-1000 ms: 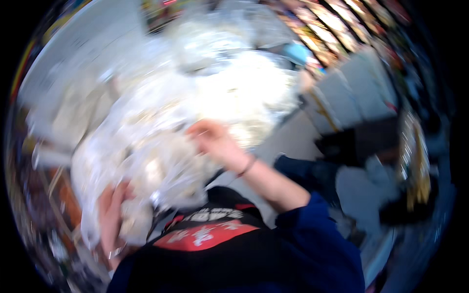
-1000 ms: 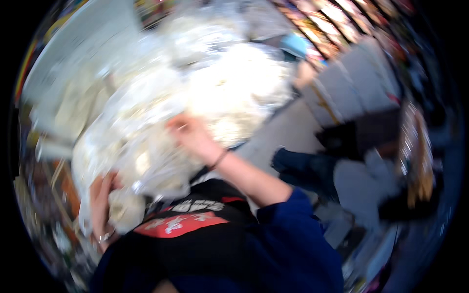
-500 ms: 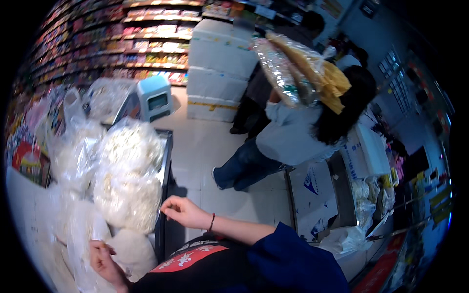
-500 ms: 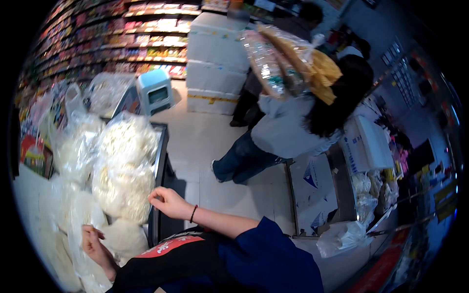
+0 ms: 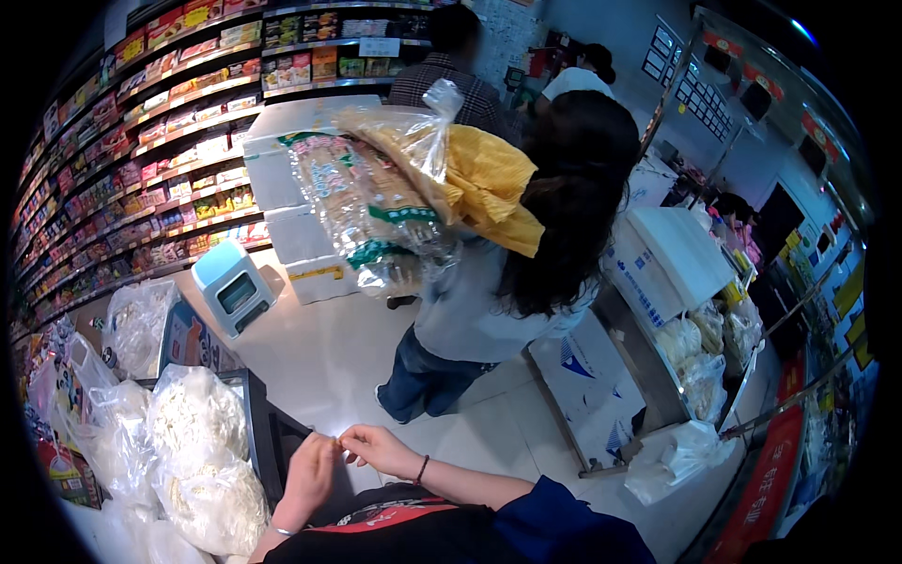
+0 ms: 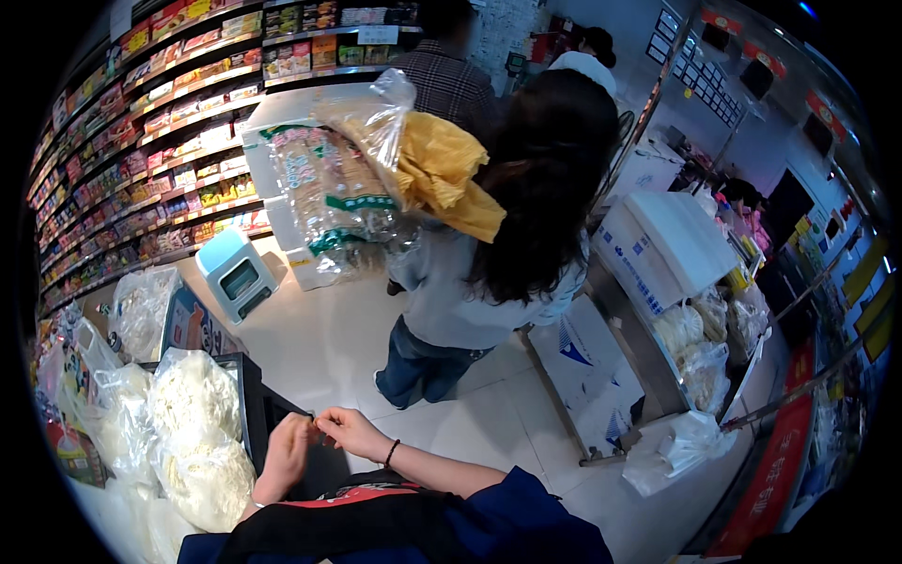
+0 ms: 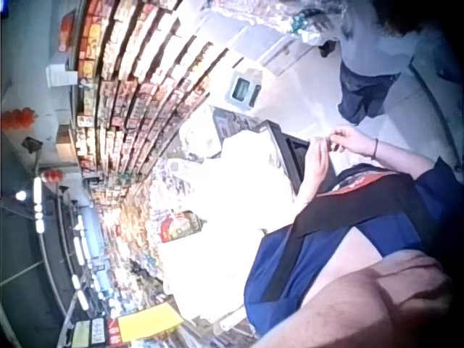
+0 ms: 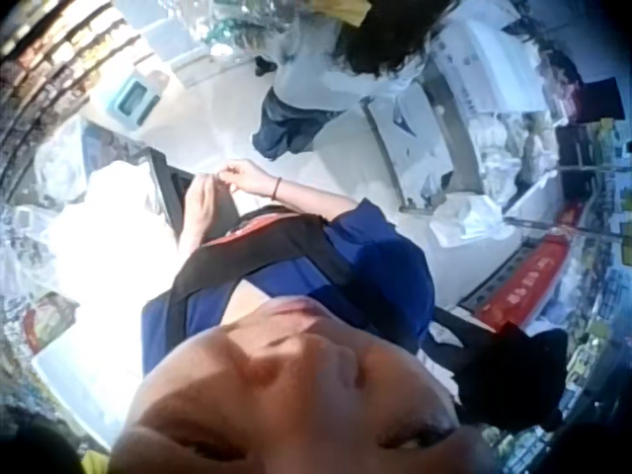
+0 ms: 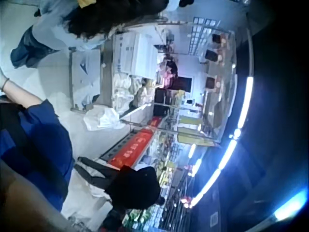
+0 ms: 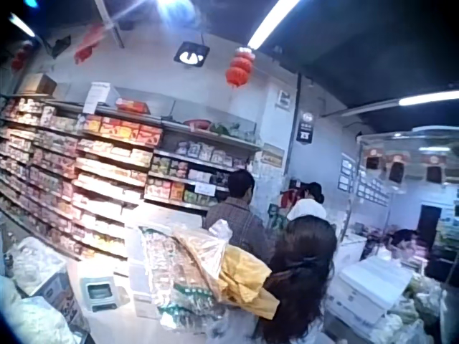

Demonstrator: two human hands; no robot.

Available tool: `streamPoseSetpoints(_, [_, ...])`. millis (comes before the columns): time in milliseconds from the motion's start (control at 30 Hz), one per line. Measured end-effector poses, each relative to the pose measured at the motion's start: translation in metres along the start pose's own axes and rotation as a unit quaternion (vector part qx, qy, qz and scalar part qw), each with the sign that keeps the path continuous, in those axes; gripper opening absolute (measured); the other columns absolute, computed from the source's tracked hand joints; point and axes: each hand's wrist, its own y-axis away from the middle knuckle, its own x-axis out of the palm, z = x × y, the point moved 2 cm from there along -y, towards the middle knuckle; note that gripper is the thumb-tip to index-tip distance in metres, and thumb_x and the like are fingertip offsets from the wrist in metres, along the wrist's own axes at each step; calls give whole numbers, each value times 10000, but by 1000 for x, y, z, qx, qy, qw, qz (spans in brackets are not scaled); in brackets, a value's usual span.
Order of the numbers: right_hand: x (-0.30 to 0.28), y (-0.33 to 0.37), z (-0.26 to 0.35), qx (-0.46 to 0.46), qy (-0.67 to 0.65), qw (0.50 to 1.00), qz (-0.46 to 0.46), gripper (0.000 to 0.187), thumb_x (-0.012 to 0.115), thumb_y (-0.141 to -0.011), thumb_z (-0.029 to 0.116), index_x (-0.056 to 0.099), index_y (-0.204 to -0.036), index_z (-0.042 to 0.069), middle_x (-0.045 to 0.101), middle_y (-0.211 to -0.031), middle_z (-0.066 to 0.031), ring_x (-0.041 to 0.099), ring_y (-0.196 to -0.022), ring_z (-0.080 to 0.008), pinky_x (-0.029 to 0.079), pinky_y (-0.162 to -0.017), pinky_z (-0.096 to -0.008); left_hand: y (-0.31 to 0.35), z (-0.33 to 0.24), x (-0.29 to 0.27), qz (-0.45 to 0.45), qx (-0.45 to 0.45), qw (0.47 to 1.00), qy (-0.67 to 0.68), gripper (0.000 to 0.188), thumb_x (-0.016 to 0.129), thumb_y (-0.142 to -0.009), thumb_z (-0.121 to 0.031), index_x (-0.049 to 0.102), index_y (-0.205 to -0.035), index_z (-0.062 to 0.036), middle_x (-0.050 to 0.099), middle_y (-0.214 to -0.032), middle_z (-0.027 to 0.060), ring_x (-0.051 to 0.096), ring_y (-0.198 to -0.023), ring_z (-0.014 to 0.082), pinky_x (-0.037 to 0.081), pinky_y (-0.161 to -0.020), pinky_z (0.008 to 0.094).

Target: The person retrieves bundles of noodles from a freezer, places them into plastic bags, and weighs them on a digital scale. They then hand the packaged noodles to customers and repeat the process with additional items such as leafy greens.

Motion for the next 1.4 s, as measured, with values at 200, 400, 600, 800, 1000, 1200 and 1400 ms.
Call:
streamPoseSetpoints(200, [-28, 8, 11, -34, -111, 991, -71, 368, 415, -1027, 287, 505, -1274, 29, 591, -1099, -45, 569, -1017, -114, 478, -830, -264, -47, -22, 37, 119, 11, 987, 106, 193, 559, -879, 15, 574, -1070, 34, 561, -1040, 156, 625, -885, 254, 500, -763, 310])
streamPoseSetpoints(400, [-54, -24, 38, -27, -201, 978, -54, 381, 394, -1031, 305, 484, -1284, 34, 605, -1134, -71, 583, -964, -101, 471, -793, -230, -71, 13, 55, 80, -63, 929, 356, 365, 523, -913, 24, 482, -1276, 16, 506, -1223, 107, 569, -1101, 199, 482, -947, 332])
streamPoseSetpoints(600, [-63, -88, 5, -95, -197, 973, -69, 369, 455, -1002, 125, 441, -1349, 2, 629, -1130, -91, 616, -951, -141, 503, -846, -272, -116, 68, 32, 35, -154, 904, 398, 480, 503, -982, -152, 340, -1416, -26, 535, -1215, 116, 554, -1085, 164, 464, -919, 291])
streamPoseSetpoints(800, [-46, -151, 27, -107, 305, 946, 19, 213, 498, -923, 63, 593, -1109, 23, 634, -904, -162, 642, -777, -299, 496, -683, -361, -132, 135, -2, 6, -226, 882, 413, 484, 508, -990, -250, 364, -1427, -99, 605, -1139, 120, 560, -1021, 126, 472, -847, 271])
streamPoseSetpoints(1000, [-28, -239, 38, -66, 419, 903, 75, 130, 587, -892, 158, 665, -959, 78, 630, -705, -129, 629, -645, -317, 480, -579, -368, -141, 187, -43, -76, -280, 881, 374, 420, 521, -968, -250, 454, -1337, -63, 620, -1069, 111, 616, -969, 153, 487, -827, 288])
streamPoseSetpoints(1200, [-34, -304, 22, -68, 460, 884, 41, 166, 652, -853, 201, 641, -827, 37, 598, -650, -154, 601, -600, -331, 461, -559, -366, -160, 237, -63, -138, -285, 913, 256, 400, 544, -927, -238, 499, -1256, -14, 438, -1301, 183, 657, -938, 250, 504, -803, 341])
streamPoseSetpoints(1400, [-74, -325, 43, -6, 352, 936, 1, 197, 593, -937, 154, 628, -825, -4, 570, -631, -16, 551, -578, -88, 433, -545, -241, -173, 277, -72, -125, -301, 940, 102, 385, 577, -895, -278, 545, -1181, -22, 501, -1235, 175, 603, -1002, 317, 480, -862, 389])
